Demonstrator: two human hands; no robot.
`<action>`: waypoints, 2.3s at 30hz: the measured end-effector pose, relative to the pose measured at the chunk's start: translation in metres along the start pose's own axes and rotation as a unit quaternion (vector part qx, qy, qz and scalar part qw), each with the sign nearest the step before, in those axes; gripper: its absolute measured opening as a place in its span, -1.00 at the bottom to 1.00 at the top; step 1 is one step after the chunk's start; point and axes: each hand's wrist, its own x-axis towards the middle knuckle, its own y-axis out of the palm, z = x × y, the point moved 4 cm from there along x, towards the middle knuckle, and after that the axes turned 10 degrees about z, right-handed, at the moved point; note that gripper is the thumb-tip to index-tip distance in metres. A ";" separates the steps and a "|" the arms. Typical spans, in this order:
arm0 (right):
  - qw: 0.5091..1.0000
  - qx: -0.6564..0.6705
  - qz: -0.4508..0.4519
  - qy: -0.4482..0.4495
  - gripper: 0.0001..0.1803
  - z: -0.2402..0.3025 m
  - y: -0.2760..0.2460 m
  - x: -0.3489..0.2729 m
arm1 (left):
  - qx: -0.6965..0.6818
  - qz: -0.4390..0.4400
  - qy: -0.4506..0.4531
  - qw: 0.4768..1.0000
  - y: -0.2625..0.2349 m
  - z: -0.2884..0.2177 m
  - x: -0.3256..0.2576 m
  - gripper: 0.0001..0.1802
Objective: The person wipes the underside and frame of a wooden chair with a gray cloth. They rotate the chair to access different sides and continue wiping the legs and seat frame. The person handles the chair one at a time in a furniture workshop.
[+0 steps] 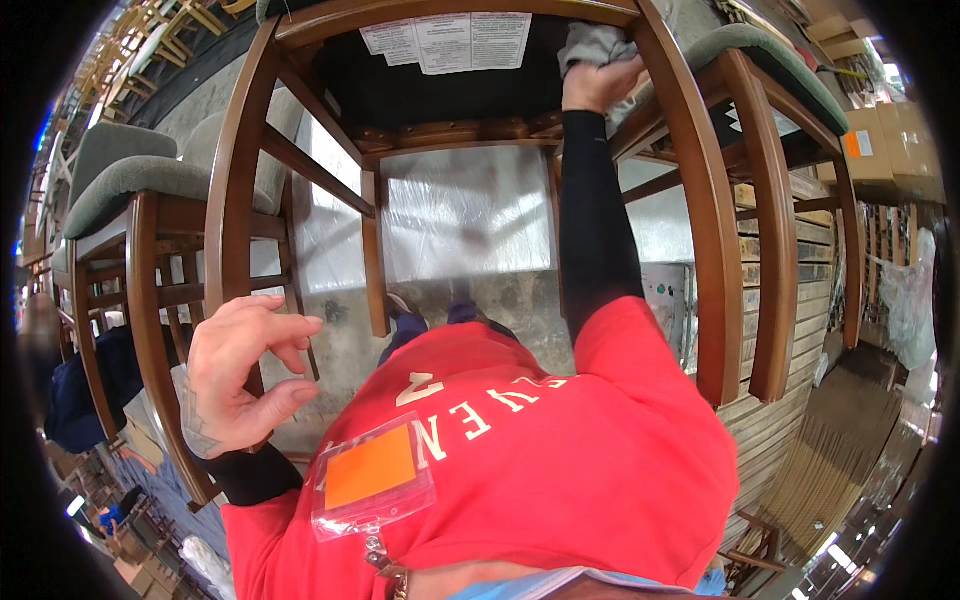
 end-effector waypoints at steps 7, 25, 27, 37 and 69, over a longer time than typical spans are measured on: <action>0.950 -0.090 0.138 0.267 -0.16 -0.100 0.018 -0.139 | -0.029 -0.022 -0.002 0.999 -0.004 -0.001 -0.004 -0.55; 0.760 0.144 0.632 -0.040 -0.73 0.082 0.175 -0.347 | -0.066 -0.075 0.022 0.995 -0.002 0.008 -0.006 -0.52; 0.741 0.108 0.660 -0.058 -0.71 0.084 0.182 -0.345 | -0.059 -0.070 0.014 0.996 -0.004 0.006 -0.005 -0.53; 0.726 0.501 0.446 0.152 -0.38 0.257 0.101 -0.208 | -0.109 -0.088 -0.015 0.990 0.001 0.011 -0.004 -0.43; 0.924 -0.202 0.151 -0.286 -0.66 0.160 -0.008 0.033 | 0.042 0.039 0.010 0.998 -0.008 -0.003 -0.008 -0.56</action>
